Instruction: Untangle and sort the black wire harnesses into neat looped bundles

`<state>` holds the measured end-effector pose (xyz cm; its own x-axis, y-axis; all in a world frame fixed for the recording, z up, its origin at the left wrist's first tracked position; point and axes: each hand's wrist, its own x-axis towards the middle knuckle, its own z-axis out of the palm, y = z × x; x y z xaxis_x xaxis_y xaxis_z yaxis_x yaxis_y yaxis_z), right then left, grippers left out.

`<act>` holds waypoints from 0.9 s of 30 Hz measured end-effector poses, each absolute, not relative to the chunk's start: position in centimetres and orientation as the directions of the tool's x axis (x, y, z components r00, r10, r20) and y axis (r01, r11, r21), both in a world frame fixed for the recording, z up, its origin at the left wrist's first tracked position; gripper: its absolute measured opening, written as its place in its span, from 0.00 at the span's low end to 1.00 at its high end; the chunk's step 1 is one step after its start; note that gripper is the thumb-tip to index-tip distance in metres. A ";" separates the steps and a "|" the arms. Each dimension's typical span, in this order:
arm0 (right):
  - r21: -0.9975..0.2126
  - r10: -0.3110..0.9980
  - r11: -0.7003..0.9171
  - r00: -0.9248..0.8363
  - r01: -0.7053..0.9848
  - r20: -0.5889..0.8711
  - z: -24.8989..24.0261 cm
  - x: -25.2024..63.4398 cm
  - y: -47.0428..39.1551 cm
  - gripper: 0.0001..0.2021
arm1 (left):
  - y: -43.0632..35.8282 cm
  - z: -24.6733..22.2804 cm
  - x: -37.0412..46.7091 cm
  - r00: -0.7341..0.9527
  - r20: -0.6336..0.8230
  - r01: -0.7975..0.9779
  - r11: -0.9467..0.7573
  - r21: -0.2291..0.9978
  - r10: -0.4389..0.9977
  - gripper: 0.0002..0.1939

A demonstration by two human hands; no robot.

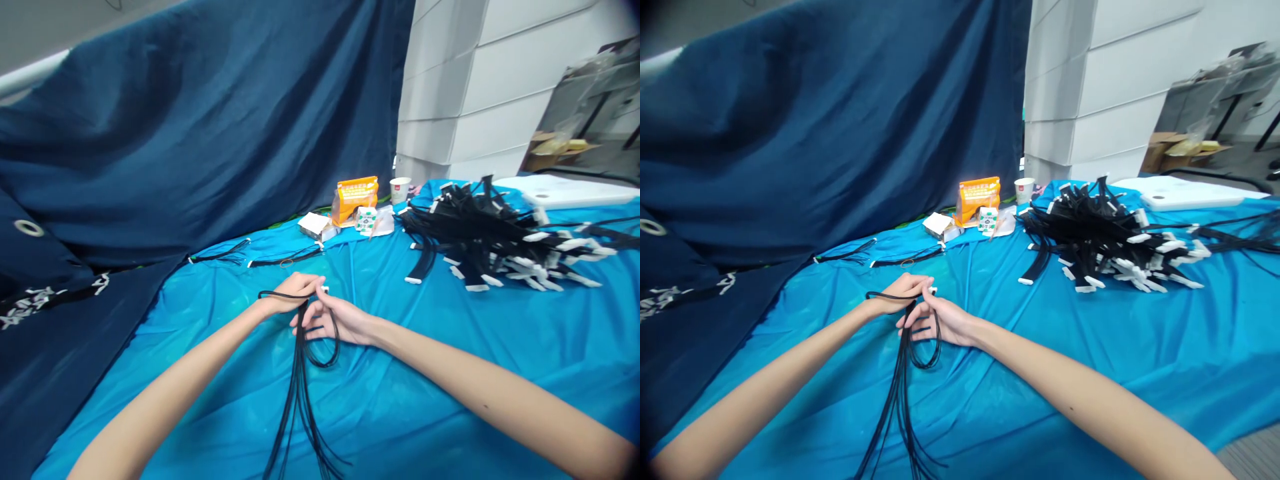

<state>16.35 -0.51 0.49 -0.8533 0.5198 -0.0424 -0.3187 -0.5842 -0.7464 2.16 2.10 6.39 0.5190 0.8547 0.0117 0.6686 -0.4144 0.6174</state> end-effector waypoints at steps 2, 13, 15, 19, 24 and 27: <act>-0.746 0.473 -0.605 -0.879 -0.278 -0.056 0.0 16.2 -0.5 0.36 | 2.2 6.0 1.9 0.457 0.046 0.661 -0.374 0.651 0.888 0.21; -0.812 0.413 -0.562 -0.904 -0.157 -0.111 -0.7 16.0 -0.4 0.30 | 2.1 4.4 1.5 0.430 -0.093 0.641 -0.231 0.732 0.898 0.26; -0.822 0.420 -0.546 -0.902 -0.161 -0.103 -0.7 16.1 -0.3 0.29 | 2.1 4.2 1.5 0.436 -0.099 0.630 -0.225 0.744 0.894 0.27; -0.826 0.422 -0.541 -0.901 -0.160 -0.102 -0.8 16.1 -0.2 0.28 | 2.1 3.9 1.4 0.407 -0.094 0.587 -0.181 0.789 0.908 0.30; -0.827 0.432 -0.537 -0.896 -0.166 -0.100 -0.7 16.3 -0.3 0.27 | 2.0 4.3 1.7 0.442 -0.078 0.540 -0.195 0.818 0.894 0.29; -0.833 0.420 -0.535 -0.900 -0.145 -0.114 -0.5 16.4 -0.3 0.28 | 1.9 4.8 2.0 0.500 -0.161 0.594 -0.202 0.778 0.851 0.29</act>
<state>16.35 -0.32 -0.51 -0.9002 0.4203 -0.1136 -0.1445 -0.5346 -0.8327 2.02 1.89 4.83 0.4996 0.8512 -0.1607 0.5944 -0.2019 0.7784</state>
